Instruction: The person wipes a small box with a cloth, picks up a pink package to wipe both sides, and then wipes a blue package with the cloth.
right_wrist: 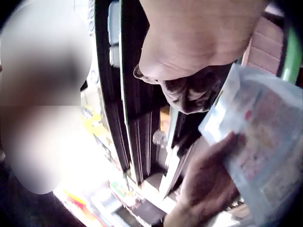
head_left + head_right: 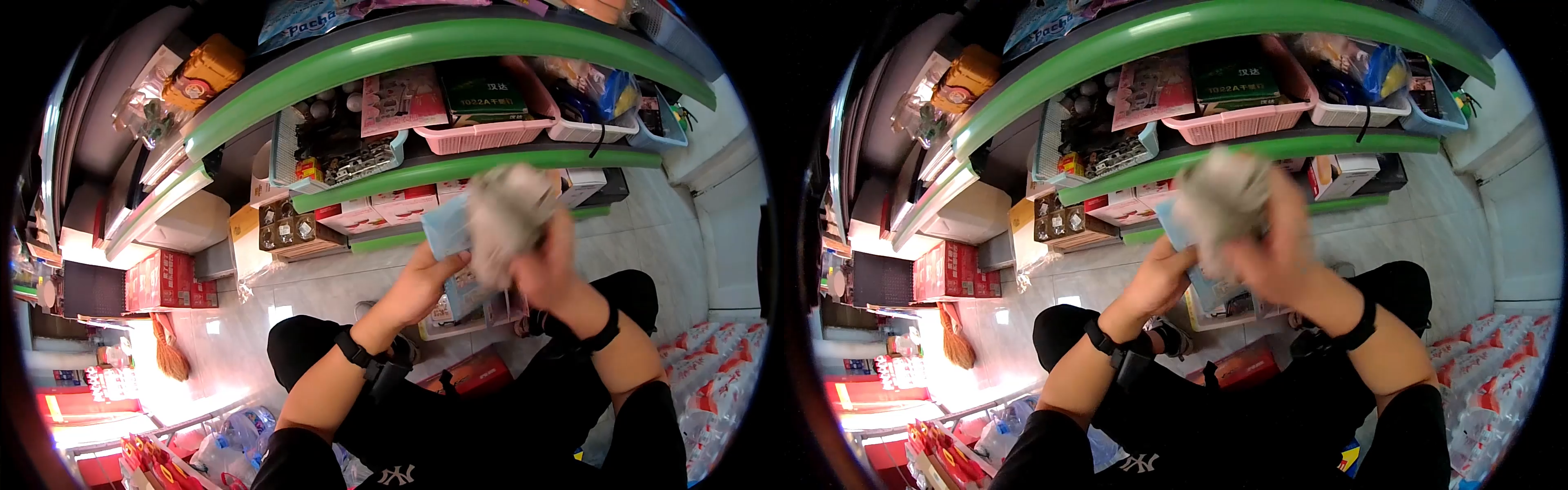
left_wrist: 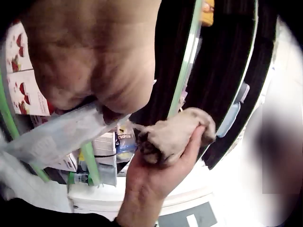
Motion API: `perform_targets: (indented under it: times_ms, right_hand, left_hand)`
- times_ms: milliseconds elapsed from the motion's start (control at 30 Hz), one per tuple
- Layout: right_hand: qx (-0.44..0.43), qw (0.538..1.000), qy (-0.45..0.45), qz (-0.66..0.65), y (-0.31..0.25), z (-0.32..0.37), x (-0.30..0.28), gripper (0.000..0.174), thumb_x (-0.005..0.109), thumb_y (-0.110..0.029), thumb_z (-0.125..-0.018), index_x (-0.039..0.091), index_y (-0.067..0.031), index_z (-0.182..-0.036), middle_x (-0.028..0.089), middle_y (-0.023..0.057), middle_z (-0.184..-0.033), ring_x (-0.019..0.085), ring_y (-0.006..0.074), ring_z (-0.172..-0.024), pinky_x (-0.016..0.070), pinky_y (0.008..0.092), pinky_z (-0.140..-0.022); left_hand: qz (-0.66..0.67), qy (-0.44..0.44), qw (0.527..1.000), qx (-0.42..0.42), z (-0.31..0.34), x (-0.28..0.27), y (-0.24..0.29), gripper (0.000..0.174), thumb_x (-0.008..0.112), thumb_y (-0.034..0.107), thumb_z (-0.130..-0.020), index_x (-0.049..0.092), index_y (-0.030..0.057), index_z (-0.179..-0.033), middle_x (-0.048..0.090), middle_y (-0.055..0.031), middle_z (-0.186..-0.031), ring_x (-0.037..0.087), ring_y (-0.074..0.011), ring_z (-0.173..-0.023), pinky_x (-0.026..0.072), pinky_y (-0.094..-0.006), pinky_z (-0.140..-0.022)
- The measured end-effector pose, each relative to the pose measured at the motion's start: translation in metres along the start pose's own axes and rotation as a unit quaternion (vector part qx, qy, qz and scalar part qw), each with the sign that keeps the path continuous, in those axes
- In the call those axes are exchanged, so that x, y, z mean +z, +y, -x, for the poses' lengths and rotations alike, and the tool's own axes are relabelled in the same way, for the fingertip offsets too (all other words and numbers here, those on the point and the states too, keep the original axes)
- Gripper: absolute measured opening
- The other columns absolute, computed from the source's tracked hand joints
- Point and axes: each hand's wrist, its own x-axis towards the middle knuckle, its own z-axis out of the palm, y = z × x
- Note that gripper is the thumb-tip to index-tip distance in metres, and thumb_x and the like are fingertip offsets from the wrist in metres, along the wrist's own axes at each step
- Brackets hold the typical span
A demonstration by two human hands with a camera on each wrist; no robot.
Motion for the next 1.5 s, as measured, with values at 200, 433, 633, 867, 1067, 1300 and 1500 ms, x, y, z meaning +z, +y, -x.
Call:
perform_targets:
  times_ms: [200,433,633,867,1067,1300,1500]
  right_hand:
    - [0.148,0.979,0.122,-0.071,0.0,-0.037,-0.03,0.037,0.065,-0.014,-0.099,0.057,-0.001,-0.132,0.069,0.0051,-0.117,0.062,0.014,-0.107,0.0483,0.0296,-0.096]
    - [0.112,0.992,0.027,0.049,0.032,-0.011,0.002,0.041,0.067,-0.014,-0.095,0.052,0.0013,-0.13,0.069,0.0175,-0.115,0.066,0.0316,-0.107,0.0497,0.0388,-0.096]
    - [0.103,0.992,0.05,0.049,0.031,-0.017,0.006,0.044,0.069,-0.01,-0.091,0.05,0.0046,-0.128,0.069,0.0233,-0.117,0.068,0.0403,-0.11,0.051,0.0441,-0.094]
    - [0.086,0.984,0.092,0.128,0.029,-0.034,-0.009,0.047,0.071,-0.006,-0.088,0.052,0.0016,-0.13,0.07,0.0204,-0.117,0.069,0.033,-0.108,0.0524,0.04,-0.093]
    - [0.143,0.986,0.091,-0.006,0.055,-0.051,-0.061,0.05,0.068,-0.002,-0.089,0.052,-0.0017,-0.136,0.067,0.0098,-0.122,0.067,0.0218,-0.105,0.0525,0.0355,-0.094]
    - [0.249,0.936,-0.228,-0.098,-0.008,-0.046,-0.065,0.076,0.071,-0.038,-0.095,0.036,-0.0132,-0.158,0.066,0.0058,-0.111,0.064,0.0147,-0.106,0.0521,0.0315,-0.085]
    - [-0.013,0.9,-0.265,0.346,-0.034,-0.013,-0.001,0.086,0.075,-0.029,-0.089,0.033,-0.0185,-0.163,0.072,0.0107,-0.086,0.07,0.0292,-0.068,0.0539,0.0421,-0.06]
  left_hand:
    - [0.127,0.019,0.991,-0.031,0.0,0.002,0.016,0.048,0.059,0.003,-0.102,0.047,-0.0022,-0.148,0.057,-0.0166,-0.146,0.056,-0.0278,-0.134,0.0438,-0.0445,-0.115]
    - [-0.036,-0.002,0.999,-0.012,-0.004,0.004,-0.006,0.044,0.059,0.014,-0.107,0.05,-0.0006,-0.147,0.061,-0.0075,-0.137,0.056,-0.0155,-0.123,0.044,-0.0348,-0.108]
    - [-0.067,-0.003,0.998,0.005,0.002,0.008,-0.002,0.044,0.059,0.011,-0.106,0.049,-0.0021,-0.146,0.062,-0.0076,-0.137,0.055,-0.0162,-0.124,0.0435,-0.0344,-0.108]
    - [0.054,0.016,0.998,-0.01,0.003,0.008,0.011,0.052,0.061,0.005,-0.102,0.043,-0.0025,-0.15,0.057,-0.0153,-0.145,0.057,-0.0269,-0.133,0.0451,-0.0429,-0.113]
    - [0.142,0.028,0.989,0.043,-0.002,-0.005,0.043,0.056,0.062,0.019,-0.105,0.038,-0.0021,-0.152,0.054,-0.0167,-0.148,0.056,-0.0303,-0.136,0.0471,-0.0474,-0.114]
    - [0.237,0.087,0.963,0.098,-0.006,-0.036,0.066,0.055,0.053,0.033,-0.109,0.04,-0.0018,-0.15,0.055,-0.0181,-0.147,0.055,-0.0314,-0.137,0.0422,-0.0487,-0.118]
    - [0.242,0.122,0.957,0.105,0.009,-0.06,0.085,0.058,0.046,0.033,-0.105,0.04,-0.0017,-0.151,0.054,-0.0215,-0.148,0.055,-0.0347,-0.136,0.045,-0.0485,-0.114]
